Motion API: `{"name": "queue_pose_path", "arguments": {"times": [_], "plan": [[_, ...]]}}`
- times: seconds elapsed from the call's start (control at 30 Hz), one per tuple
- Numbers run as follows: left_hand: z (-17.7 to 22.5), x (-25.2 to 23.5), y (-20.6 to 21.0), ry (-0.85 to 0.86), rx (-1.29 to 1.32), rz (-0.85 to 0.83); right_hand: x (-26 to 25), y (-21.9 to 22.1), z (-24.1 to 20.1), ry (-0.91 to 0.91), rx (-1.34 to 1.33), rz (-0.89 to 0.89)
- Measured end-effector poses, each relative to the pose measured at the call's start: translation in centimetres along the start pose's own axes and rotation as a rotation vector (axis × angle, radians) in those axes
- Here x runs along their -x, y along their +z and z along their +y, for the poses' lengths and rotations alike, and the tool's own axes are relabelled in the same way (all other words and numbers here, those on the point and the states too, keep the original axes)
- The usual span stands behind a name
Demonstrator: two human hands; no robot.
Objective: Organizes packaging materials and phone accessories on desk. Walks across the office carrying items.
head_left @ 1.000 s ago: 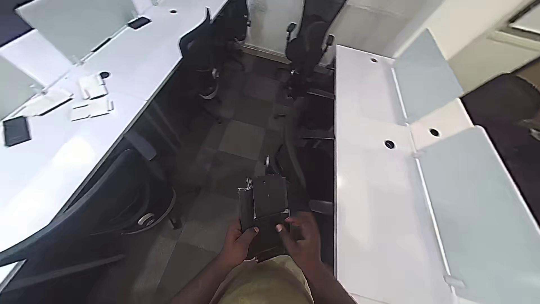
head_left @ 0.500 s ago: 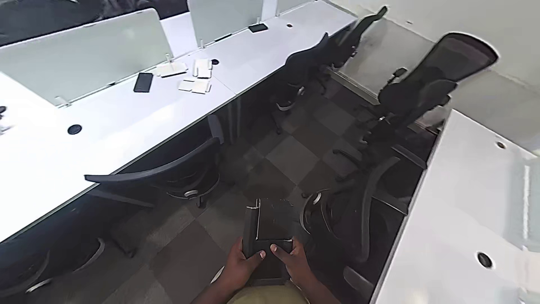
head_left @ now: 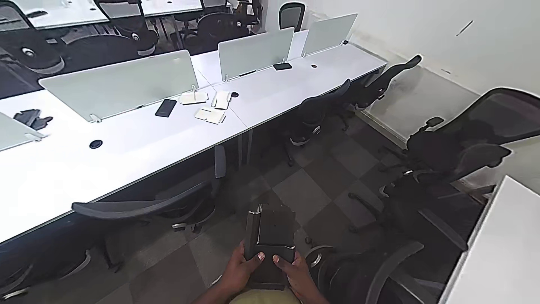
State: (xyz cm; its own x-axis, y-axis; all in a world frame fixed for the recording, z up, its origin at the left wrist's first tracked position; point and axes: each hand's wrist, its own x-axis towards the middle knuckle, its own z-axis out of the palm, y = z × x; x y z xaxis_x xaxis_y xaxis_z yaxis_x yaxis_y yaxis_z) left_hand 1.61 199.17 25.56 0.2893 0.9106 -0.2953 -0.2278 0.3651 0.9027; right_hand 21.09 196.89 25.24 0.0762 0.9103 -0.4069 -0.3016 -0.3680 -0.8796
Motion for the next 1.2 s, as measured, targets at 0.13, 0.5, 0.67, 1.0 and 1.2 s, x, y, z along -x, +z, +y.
{"name": "queue_pose_path", "arguments": {"times": [0.13, 0.5, 0.67, 1.0, 1.2], "plan": [[1.7, -5.1, 2.3, 0.026, -0.008, 0.011, -4.5, -1.7, -3.5, -0.025, 0.081, 0.011], [5.0, -18.8, -0.4, 0.017, 0.139, -0.221, -18.9, -1.3, -11.8, -0.063, 0.054, -0.249], [8.6, -28.1, -3.7, -0.042, 0.061, 0.024, -28.7, 2.5, -13.7, -0.064, 0.122, -0.213], [14.2, -42.7, -12.5, 0.000, 0.055, 0.482, -48.2, 9.7, -12.1, 0.190, 0.309, -0.300], [14.8, -44.4, -16.6, -0.034, 0.257, 0.906, -55.9, 15.1, -12.0, 0.367, 0.450, -0.558]]}}
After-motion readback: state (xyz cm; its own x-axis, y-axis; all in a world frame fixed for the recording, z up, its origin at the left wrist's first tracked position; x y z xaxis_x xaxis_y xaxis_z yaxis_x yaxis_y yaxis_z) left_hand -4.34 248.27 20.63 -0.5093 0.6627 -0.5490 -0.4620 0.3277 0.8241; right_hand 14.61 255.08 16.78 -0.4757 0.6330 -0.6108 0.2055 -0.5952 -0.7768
